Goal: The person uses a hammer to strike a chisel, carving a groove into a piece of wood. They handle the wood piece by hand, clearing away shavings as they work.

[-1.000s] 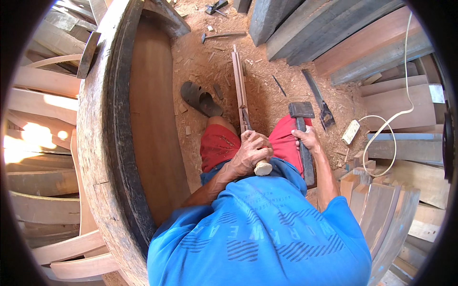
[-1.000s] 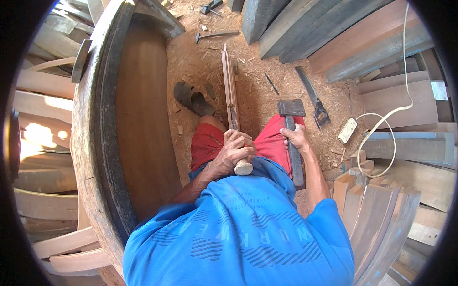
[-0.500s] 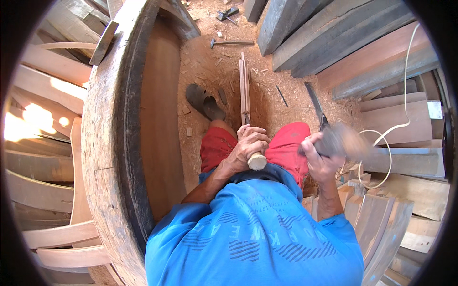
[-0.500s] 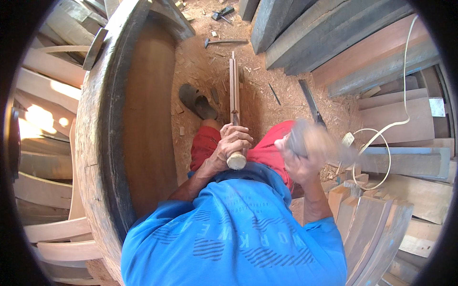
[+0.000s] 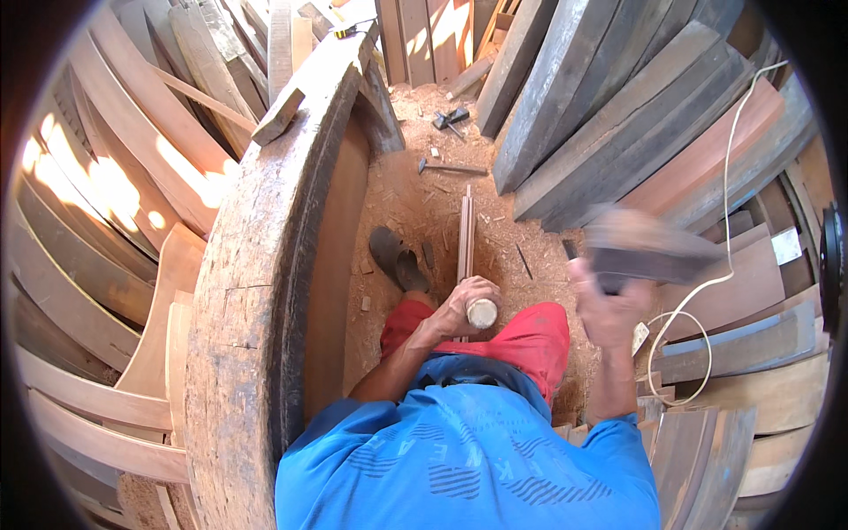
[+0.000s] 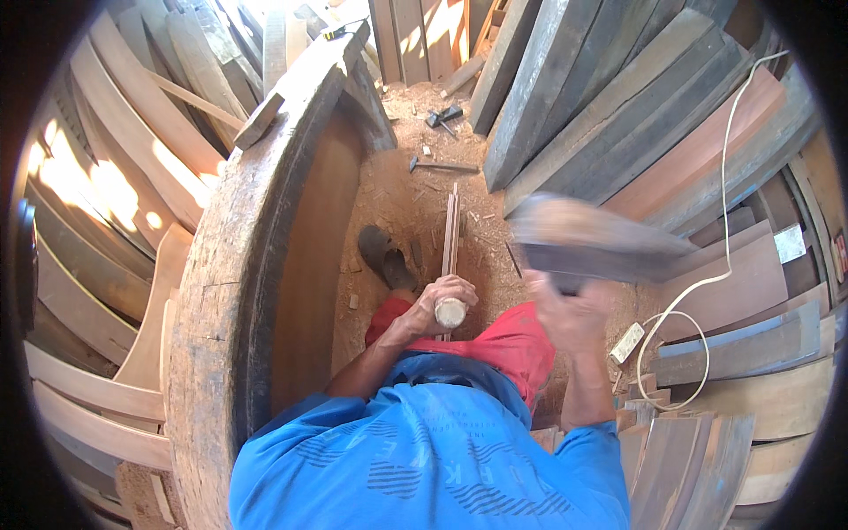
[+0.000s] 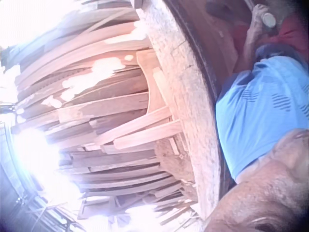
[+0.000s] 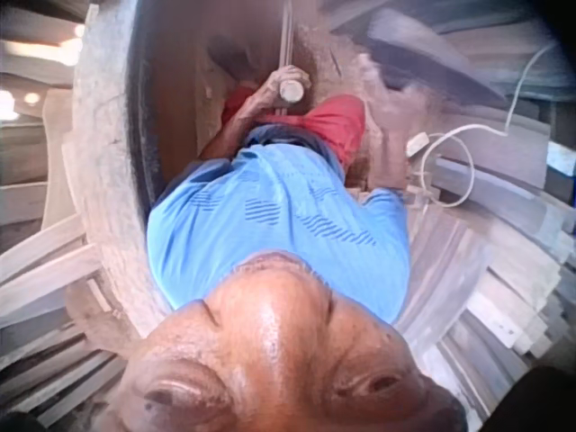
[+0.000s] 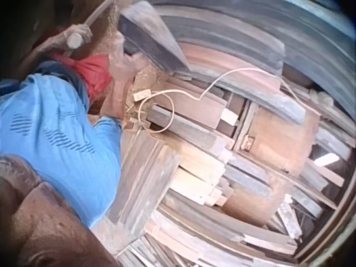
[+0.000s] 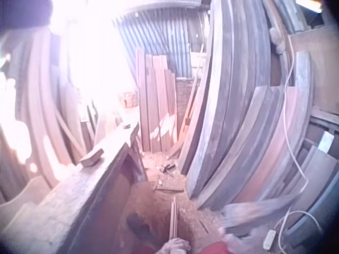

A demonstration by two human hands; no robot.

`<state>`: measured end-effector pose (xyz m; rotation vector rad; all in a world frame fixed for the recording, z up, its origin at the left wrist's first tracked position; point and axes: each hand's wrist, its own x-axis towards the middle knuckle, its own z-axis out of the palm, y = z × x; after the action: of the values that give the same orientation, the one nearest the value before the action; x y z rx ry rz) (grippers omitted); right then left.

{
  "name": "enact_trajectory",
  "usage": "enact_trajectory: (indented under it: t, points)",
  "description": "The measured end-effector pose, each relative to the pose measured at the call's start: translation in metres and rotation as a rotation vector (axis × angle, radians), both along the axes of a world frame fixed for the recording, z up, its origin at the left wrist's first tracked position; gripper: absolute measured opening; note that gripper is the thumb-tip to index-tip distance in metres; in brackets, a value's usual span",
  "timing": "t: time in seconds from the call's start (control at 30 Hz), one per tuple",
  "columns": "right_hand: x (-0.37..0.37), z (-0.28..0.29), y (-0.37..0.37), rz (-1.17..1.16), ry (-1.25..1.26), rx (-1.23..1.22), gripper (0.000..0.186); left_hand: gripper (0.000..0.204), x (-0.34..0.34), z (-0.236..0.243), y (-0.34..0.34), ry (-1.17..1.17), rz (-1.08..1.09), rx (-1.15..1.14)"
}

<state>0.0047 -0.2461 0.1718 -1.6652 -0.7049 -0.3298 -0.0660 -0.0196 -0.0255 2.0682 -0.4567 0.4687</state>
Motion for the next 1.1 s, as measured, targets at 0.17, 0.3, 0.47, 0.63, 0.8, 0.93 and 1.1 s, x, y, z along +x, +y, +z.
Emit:
enact_trajectory:
  t: [0.17,0.3,0.47,0.63,0.8,0.93,1.1]
  points:
    - [-0.005,0.077,0.012,0.240,-0.428,0.871,0.008,0.037,0.015,0.012,0.004,-0.066,0.000,-0.026]
    - [0.017,-0.043,-0.018,0.421,-0.520,-0.561,0.020,0.035,0.018,0.003,0.004,-0.006,0.026,-0.080]
    - [0.028,-0.033,-0.008,0.028,-0.260,-0.819,0.034,0.035,0.022,-0.003,-0.002,-0.060,0.003,-0.023]
    - [0.020,0.072,-0.005,-0.018,-0.211,0.058,0.022,0.030,0.044,-0.033,0.022,0.167,0.040,-0.362]
    - [0.044,0.125,-0.009,0.234,-0.579,0.724,0.014,0.021,0.050,0.008,0.012,0.191,0.069,-0.162]
    - [0.041,-0.010,0.005,0.172,-0.320,-0.452,0.026,0.020,0.058,0.015,0.015,0.266,0.113,-0.201]
    - [0.062,-0.036,0.013,0.035,-0.089,-0.813,0.036,0.018,0.035,-0.002,0.007,0.256,0.056,-0.333]
